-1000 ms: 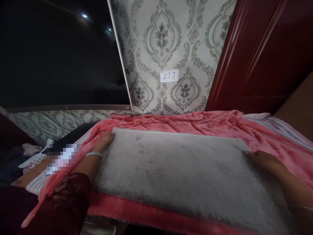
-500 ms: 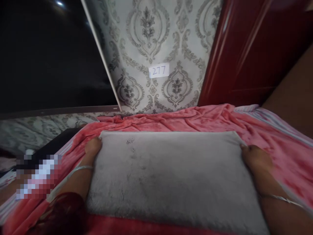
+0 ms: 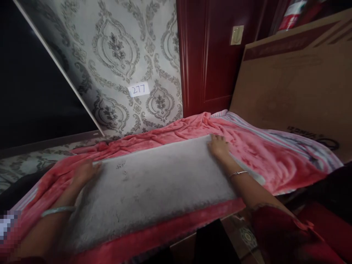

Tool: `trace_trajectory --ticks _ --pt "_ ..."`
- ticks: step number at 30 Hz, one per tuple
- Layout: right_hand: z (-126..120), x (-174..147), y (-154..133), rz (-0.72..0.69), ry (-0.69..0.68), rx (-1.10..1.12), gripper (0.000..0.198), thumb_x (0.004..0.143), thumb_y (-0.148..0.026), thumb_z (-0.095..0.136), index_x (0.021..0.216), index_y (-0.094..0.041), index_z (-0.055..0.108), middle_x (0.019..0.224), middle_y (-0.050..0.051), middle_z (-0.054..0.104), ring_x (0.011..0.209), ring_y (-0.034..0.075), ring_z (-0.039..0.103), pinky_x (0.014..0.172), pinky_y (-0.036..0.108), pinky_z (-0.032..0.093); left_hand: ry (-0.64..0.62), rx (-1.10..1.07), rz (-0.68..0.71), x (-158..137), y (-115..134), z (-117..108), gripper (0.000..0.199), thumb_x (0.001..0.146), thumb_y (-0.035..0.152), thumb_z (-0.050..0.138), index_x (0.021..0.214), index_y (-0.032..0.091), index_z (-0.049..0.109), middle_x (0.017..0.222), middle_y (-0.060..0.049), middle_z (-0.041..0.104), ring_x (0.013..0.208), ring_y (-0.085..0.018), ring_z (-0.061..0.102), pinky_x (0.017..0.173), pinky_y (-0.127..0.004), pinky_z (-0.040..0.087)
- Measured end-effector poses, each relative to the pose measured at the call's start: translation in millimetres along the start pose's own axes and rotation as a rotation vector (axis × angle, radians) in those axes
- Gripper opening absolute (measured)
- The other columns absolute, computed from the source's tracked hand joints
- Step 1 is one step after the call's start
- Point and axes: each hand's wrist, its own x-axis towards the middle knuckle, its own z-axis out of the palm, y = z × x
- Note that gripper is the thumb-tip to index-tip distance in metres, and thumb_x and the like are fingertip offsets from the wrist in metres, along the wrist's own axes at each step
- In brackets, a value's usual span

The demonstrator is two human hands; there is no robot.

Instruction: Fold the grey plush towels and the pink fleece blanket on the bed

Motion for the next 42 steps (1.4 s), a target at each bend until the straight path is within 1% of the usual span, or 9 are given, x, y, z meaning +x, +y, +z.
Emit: trace_trajectory --ticks 4,7,9,15,20,23,32,37,42 --pt "2.7 -27.6 -62.6 -0.384 -0.096 -0.02 0.06 0.105 -0.046 0.039 0.162 -0.027 0.036 0.17 0.011 0.028 0.155 0.036 0.024 0.12 0.061 0.029 -0.171 -0.081 0.502 -16.0 128.6 0.5 0.056 0.099 0.037 0.046 0.15 0.015 0.051 0.16 -0.014 0.047 0.152 -0.026 0.037 0.124 -0.04 0.03" --pt "17.3 -45.0 -91.3 -0.509 -0.188 -0.025 0.063 0.106 -0.054 0.036 0.164 -0.03 0.032 0.172 0.007 0.02 0.157 0.035 0.017 0.123 0.062 0.02 -0.206 -0.099 0.648 -39.3 201.4 14.0 0.061 0.101 0.044 0.044 0.158 0.02 0.041 0.167 -0.014 0.035 0.156 -0.031 0.028 0.126 -0.055 0.022" --pt "29.3 -51.3 -95.7 -0.532 -0.217 -0.034 0.064 0.106 -0.057 0.032 0.164 -0.03 0.031 0.173 0.007 0.018 0.158 0.033 0.015 0.125 0.06 0.015 -0.203 -0.095 0.655 -55.0 225.2 27.0 0.063 0.101 0.048 0.044 0.159 0.024 0.039 0.168 -0.014 0.032 0.157 -0.034 0.026 0.124 -0.061 0.022" --pt "36.2 -33.1 -64.6 -0.518 -0.243 -0.004 0.065 0.106 -0.059 0.027 0.164 -0.031 0.031 0.172 0.004 0.019 0.159 0.029 0.015 0.126 0.055 0.012 -0.157 -0.086 0.648 -65.9 229.3 52.2 0.064 0.101 0.051 0.04 0.16 0.027 0.038 0.169 -0.012 0.032 0.157 -0.036 0.025 0.124 -0.062 0.023" --pt "20.9 -7.3 4.6 -0.155 -0.209 -0.097 0.066 0.106 -0.056 0.025 0.165 -0.027 0.027 0.173 0.007 0.013 0.158 0.032 0.015 0.123 0.059 0.021 -0.136 -0.101 0.651 -59.4 227.8 54.9 0.063 0.101 0.052 0.041 0.16 0.028 0.039 0.168 -0.011 0.033 0.156 -0.035 0.026 0.123 -0.062 0.024" --pt "15.1 -6.2 38.7 -0.057 -0.202 -0.121 0.067 0.106 -0.054 0.024 0.166 -0.025 0.024 0.173 0.011 0.014 0.157 0.032 0.02 0.122 0.058 0.024 -0.133 -0.094 0.652 -59.2 228.4 56.2 0.064 0.101 0.052 0.041 0.16 0.029 0.038 0.168 -0.011 0.033 0.157 -0.035 0.026 0.123 -0.061 0.023" --pt "-2.5 -61.1 63.5 -0.103 -0.208 -0.14 0.066 0.104 -0.059 0.03 0.163 -0.03 0.033 0.171 0.011 0.024 0.156 0.038 0.023 0.119 0.065 0.027 -0.145 -0.039 0.662 -57.9 230.5 54.2 0.066 0.101 0.05 0.04 0.162 0.025 0.035 0.169 -0.012 0.03 0.157 -0.037 0.024 0.123 -0.062 0.024" --pt "2.7 -96.2 101.5 -0.114 -0.157 -0.097 0.064 0.107 -0.053 0.027 0.164 -0.026 0.032 0.171 0.007 0.025 0.157 0.03 0.023 0.125 0.051 0.024 -0.136 -0.035 0.67 -51.8 230.8 59.6 0.067 0.1 0.051 0.04 0.162 0.027 0.034 0.169 -0.011 0.03 0.156 -0.037 0.025 0.122 -0.062 0.025" --pt "-7.8 -110.1 122.9 -0.014 -0.053 -0.103 0.057 0.104 -0.042 0.038 0.152 -0.013 0.051 0.15 0.017 0.056 0.14 0.03 0.049 0.115 0.042 0.039 -0.155 -0.022 0.665 -50.5 231.8 57.8 0.068 0.1 0.054 0.036 0.162 0.027 0.034 0.17 -0.01 0.029 0.157 -0.036 0.024 0.123 -0.061 0.024"
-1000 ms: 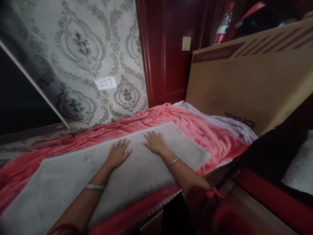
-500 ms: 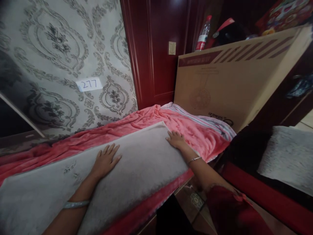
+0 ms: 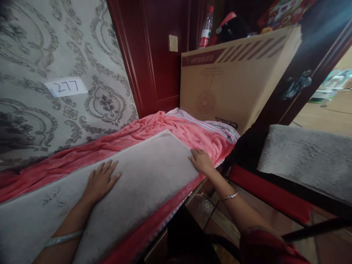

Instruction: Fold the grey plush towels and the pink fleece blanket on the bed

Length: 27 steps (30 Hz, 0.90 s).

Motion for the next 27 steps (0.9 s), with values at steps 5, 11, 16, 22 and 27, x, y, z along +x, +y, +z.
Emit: trace_trajectory --ticks 5,11,16,22,27 --pt "-9.7 -7.6 9.8 0.138 0.053 0.171 0.042 0.099 -0.037 0.046 0.128 -0.016 0.069 0.119 0.014 0.074 0.11 0.027 0.068 0.089 0.033 0.051 -0.007 0.002 -0.017 0.2 1.5 -1.2 0.067 0.1 0.05 0.038 0.162 0.025 0.034 0.17 -0.011 0.028 0.157 -0.037 0.024 0.123 -0.062 0.023" --pt "-2.6 -6.8 27.4 0.178 0.154 0.418 0.028 0.092 -0.034 0.049 0.089 -0.018 0.072 0.083 0.006 0.074 0.078 0.022 0.069 0.068 0.029 0.049 0.006 0.008 -0.009 -3.6 2.2 -2.1 0.066 0.1 0.051 0.038 0.162 0.027 0.035 0.169 -0.011 0.03 0.157 -0.035 0.024 0.123 -0.06 0.025" --pt "5.8 -5.8 40.7 0.165 0.167 0.27 0.026 0.09 -0.027 0.048 0.093 -0.017 0.073 0.088 0.01 0.075 0.084 0.026 0.071 0.075 0.034 0.053 0.007 0.002 -0.024 -8.0 5.2 -3.7 0.065 0.101 0.049 0.04 0.161 0.026 0.035 0.169 -0.011 0.029 0.157 -0.035 0.023 0.124 -0.059 0.024" --pt "-13.8 21.8 -37.8 -0.221 0.256 0.22 0.053 0.096 -0.036 0.049 0.144 -0.016 0.059 0.147 0.019 0.058 0.134 0.032 0.056 0.112 0.049 0.044 0.08 -0.028 -0.004 -10.0 4.0 -0.3 0.062 0.1 0.046 0.045 0.159 0.026 0.04 0.166 -0.013 0.036 0.155 -0.038 0.029 0.122 -0.064 0.027" --pt "-15.6 42.9 -137.6 -0.432 -0.042 0.167 0.067 0.102 -0.051 0.041 0.165 -0.031 0.029 0.173 0.007 0.015 0.159 0.033 0.013 0.123 0.063 0.021 0.068 -0.058 -0.002 -13.9 4.2 -2.9 0.061 0.101 0.047 0.045 0.159 0.029 0.04 0.167 -0.011 0.035 0.156 -0.036 0.028 0.123 -0.062 0.025"
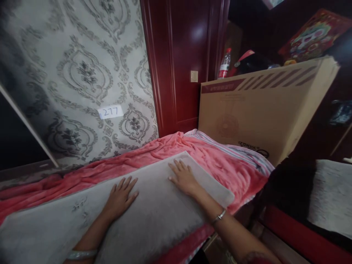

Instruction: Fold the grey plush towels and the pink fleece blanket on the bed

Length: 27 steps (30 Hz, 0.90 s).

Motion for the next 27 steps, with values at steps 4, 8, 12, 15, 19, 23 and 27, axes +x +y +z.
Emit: trace_trajectory --ticks 4,8,12,15,19,23,27 --pt "28.3 9.9 -6.3 -0.012 -0.087 -0.048 0.066 0.104 -0.056 0.038 0.165 -0.031 0.029 0.173 0.005 0.014 0.159 0.034 0.011 0.124 0.064 0.013 -0.04 -0.002 -0.02 -1.9 0.0 -0.7 0.062 0.101 0.048 0.043 0.16 0.03 0.037 0.169 -0.009 0.031 0.157 -0.035 0.023 0.125 -0.061 0.021" --pt "46.7 7.7 4.5 -0.001 -0.064 -0.055 0.065 0.104 -0.056 0.037 0.164 -0.033 0.029 0.172 0.003 0.015 0.159 0.033 0.013 0.124 0.063 0.014 -0.061 -0.015 -0.031 -3.9 -1.5 -0.3 0.063 0.101 0.05 0.043 0.16 0.03 0.036 0.169 -0.009 0.029 0.158 -0.034 0.022 0.126 -0.06 0.019" --pt "46.8 8.6 3.0 0.002 -0.069 -0.055 0.064 0.104 -0.056 0.037 0.164 -0.035 0.029 0.172 0.002 0.016 0.159 0.032 0.012 0.124 0.064 0.013 -0.06 -0.043 -0.03 -5.2 1.4 -2.7 0.063 0.101 0.05 0.043 0.16 0.029 0.037 0.169 -0.01 0.029 0.158 -0.034 0.022 0.126 -0.061 0.02" --pt "45.6 9.1 1.4 0.005 -0.076 -0.065 0.064 0.104 -0.056 0.036 0.164 -0.035 0.029 0.172 0.002 0.016 0.159 0.032 0.012 0.125 0.063 0.013 -0.08 -0.073 -0.009 -7.5 1.3 -12.2 0.063 0.101 0.05 0.042 0.16 0.028 0.038 0.169 -0.011 0.029 0.157 -0.033 0.023 0.126 -0.061 0.02" --pt "47.7 8.8 3.5 0.0 -0.056 -0.077 0.063 0.104 -0.055 0.037 0.164 -0.036 0.029 0.172 0.003 0.016 0.159 0.032 0.014 0.124 0.064 0.015 -0.076 -0.045 -0.072 -25.1 -35.7 -33.3 0.064 0.1 0.05 0.041 0.16 0.027 0.038 0.169 -0.011 0.028 0.157 -0.032 0.023 0.127 -0.06 0.017" --pt "51.0 9.5 6.0 -0.001 -0.068 -0.089 0.063 0.104 -0.055 0.036 0.164 -0.037 0.029 0.172 0.002 0.016 0.159 0.032 0.015 0.124 0.064 0.017 -0.04 0.035 -0.372 -69.0 -120.6 -41.6 0.068 0.099 0.052 0.033 0.16 0.022 0.038 0.169 -0.012 0.028 0.158 -0.034 0.021 0.126 -0.064 0.014" --pt "53.4 9.8 8.3 -0.011 -0.053 -0.097 0.063 0.104 -0.057 0.035 0.164 -0.036 0.029 0.172 0.002 0.017 0.158 0.032 0.015 0.124 0.064 0.017 -0.102 0.046 -0.569 -109.1 -183.5 -30.4 0.071 0.098 0.048 0.022 0.162 0.018 0.032 0.169 -0.011 0.027 0.158 -0.034 0.02 0.124 -0.067 0.016"
